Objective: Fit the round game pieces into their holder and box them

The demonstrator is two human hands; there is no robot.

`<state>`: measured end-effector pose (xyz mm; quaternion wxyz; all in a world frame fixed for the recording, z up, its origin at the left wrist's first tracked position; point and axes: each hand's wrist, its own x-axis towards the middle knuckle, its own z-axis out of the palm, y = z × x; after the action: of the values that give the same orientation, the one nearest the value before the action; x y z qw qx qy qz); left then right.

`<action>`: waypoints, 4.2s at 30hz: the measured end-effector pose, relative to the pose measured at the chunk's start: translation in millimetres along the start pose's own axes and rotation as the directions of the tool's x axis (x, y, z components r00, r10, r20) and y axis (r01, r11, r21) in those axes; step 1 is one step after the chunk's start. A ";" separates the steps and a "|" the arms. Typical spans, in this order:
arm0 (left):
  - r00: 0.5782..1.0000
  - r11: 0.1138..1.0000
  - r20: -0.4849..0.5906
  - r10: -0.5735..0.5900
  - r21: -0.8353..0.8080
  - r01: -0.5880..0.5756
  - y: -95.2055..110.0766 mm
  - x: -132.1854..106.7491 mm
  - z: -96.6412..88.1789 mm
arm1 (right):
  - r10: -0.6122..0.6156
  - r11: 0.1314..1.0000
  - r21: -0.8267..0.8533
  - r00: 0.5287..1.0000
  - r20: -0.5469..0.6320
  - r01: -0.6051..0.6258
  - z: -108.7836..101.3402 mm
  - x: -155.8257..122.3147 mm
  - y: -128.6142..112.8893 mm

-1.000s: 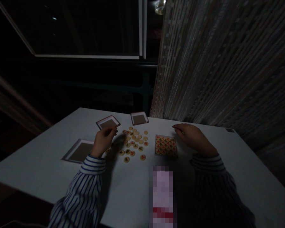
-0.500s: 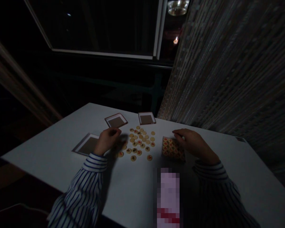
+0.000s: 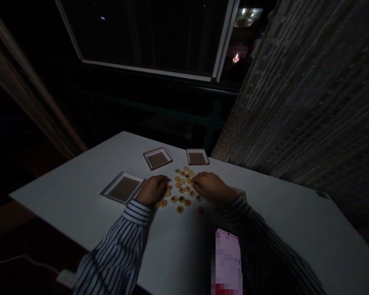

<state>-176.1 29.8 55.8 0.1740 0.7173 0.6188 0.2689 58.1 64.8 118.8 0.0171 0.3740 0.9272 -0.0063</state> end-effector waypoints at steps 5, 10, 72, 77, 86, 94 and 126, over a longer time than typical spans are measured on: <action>0.997 0.999 -0.078 -0.027 -0.028 0.025 -8.9 -1.4 10.8 | -0.092 0.996 -0.013 0.996 -0.001 0.092 12.2 29.3 -14.5; 0.994 0.998 -0.100 0.031 -0.049 -0.036 -18.6 0.2 25.4 | -0.138 0.990 -0.010 0.990 -0.038 0.138 31.2 52.6 -23.9; 0.997 0.529 -0.069 -0.025 -0.847 -0.045 99.4 16.4 35.2 | 0.096 0.994 0.089 0.888 -0.449 -0.063 -2.3 -48.6 -5.9; 0.999 0.549 -0.032 0.015 -0.835 -0.035 116.9 23.0 50.2 | 0.181 0.978 0.183 0.837 -0.516 -0.098 2.5 -71.9 14.3; 0.995 0.593 0.017 0.100 -0.804 -0.046 149.9 27.8 74.4 | 0.367 0.920 0.362 0.649 -0.666 -0.149 -3.2 -108.4 49.3; 0.996 0.555 0.023 0.092 -0.831 -0.032 171.0 52.7 77.9 | 0.446 0.883 0.415 0.663 -0.600 -0.219 -5.7 -120.8 66.8; 0.971 0.464 0.171 0.168 -0.883 0.075 200.8 76.2 96.2 | 0.512 0.774 0.621 0.700 -0.498 -0.124 -0.1 -124.4 90.0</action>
<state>48.0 77.7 109.2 0.5839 0.5665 0.3451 0.4680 210.1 43.4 123.5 -0.4072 0.5032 0.7498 -0.1371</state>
